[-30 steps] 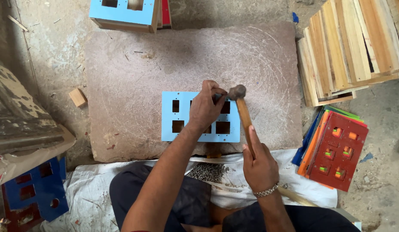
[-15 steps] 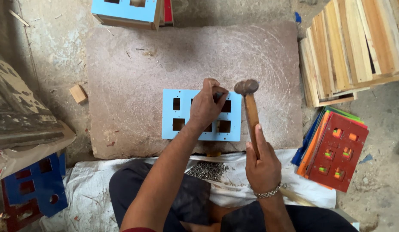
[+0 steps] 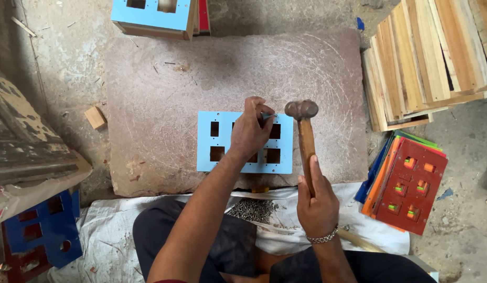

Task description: The person sits on the floor and assembles small wooden frames using a hammer and nails. They place nails into pre-drilled holes on blue and red plastic templates, hammer them in, and then attach wooden frame pieces to complete the assembly.

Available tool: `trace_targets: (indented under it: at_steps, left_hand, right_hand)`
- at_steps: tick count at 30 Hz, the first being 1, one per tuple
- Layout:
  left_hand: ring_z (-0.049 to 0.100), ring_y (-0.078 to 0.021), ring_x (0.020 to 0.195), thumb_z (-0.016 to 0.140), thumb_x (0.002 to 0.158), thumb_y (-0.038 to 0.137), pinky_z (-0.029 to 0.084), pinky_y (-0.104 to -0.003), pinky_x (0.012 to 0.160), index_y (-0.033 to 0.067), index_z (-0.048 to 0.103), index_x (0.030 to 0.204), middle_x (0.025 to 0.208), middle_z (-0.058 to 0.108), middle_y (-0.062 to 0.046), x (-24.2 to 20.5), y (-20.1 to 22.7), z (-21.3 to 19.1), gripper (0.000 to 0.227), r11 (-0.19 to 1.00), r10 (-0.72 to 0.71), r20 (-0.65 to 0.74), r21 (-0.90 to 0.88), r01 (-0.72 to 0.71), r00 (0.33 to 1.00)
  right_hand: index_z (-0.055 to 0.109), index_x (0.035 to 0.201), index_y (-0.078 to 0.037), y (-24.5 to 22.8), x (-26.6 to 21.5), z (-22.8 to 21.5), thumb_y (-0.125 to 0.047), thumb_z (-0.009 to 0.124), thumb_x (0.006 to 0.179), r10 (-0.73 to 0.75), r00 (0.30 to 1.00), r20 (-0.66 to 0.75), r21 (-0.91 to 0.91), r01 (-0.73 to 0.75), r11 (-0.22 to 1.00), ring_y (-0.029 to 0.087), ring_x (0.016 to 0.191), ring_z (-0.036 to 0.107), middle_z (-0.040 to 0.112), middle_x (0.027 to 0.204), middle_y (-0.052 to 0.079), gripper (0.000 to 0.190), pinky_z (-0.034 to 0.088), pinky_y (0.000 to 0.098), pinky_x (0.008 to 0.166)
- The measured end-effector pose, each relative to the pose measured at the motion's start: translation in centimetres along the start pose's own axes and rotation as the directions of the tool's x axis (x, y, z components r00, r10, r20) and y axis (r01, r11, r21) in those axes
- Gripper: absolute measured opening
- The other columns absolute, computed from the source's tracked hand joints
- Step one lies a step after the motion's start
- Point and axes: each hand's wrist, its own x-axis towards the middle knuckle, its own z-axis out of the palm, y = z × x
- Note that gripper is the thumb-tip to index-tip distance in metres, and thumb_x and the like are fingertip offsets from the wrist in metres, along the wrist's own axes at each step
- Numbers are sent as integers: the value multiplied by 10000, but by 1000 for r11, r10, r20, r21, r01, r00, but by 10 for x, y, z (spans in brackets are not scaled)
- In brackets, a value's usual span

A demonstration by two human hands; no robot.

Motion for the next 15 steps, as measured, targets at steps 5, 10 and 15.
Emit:
trace_targets:
  at_steps: [5,10,15]
  left_hand:
    - [693,-270,647,592,927,-28,548,-401,580,58,348,1157,825,653,-103,-3,-1,-2,346,997,46,-46,-66,-49,998]
    - [639,-276,600,527,930,-39,503,-432,540,56,328,1120,807,609,-117,-5,-6,1,292,999,13,-27,-30,-14,1000]
    - [629,-304,618,533,921,-40,494,-456,557,53,331,1102,814,597,-125,-4,-8,2,286,997,74,-67,-32,-76,995]
  right_hand:
    - [500,1497,-3,-9,6,-3,-122,658,975,180,971,159,66,-192,979,241,864,767,740,1137,242,558,603,315,632]
    - [495,1476,84,-14,18,-31,-109,652,1084,-97,985,-140,12,99,995,177,718,687,718,936,167,464,553,299,595]
    - [581,1210,96,-22,16,-16,-52,676,1036,-105,945,-310,-53,93,994,146,669,656,687,830,138,247,507,273,519]
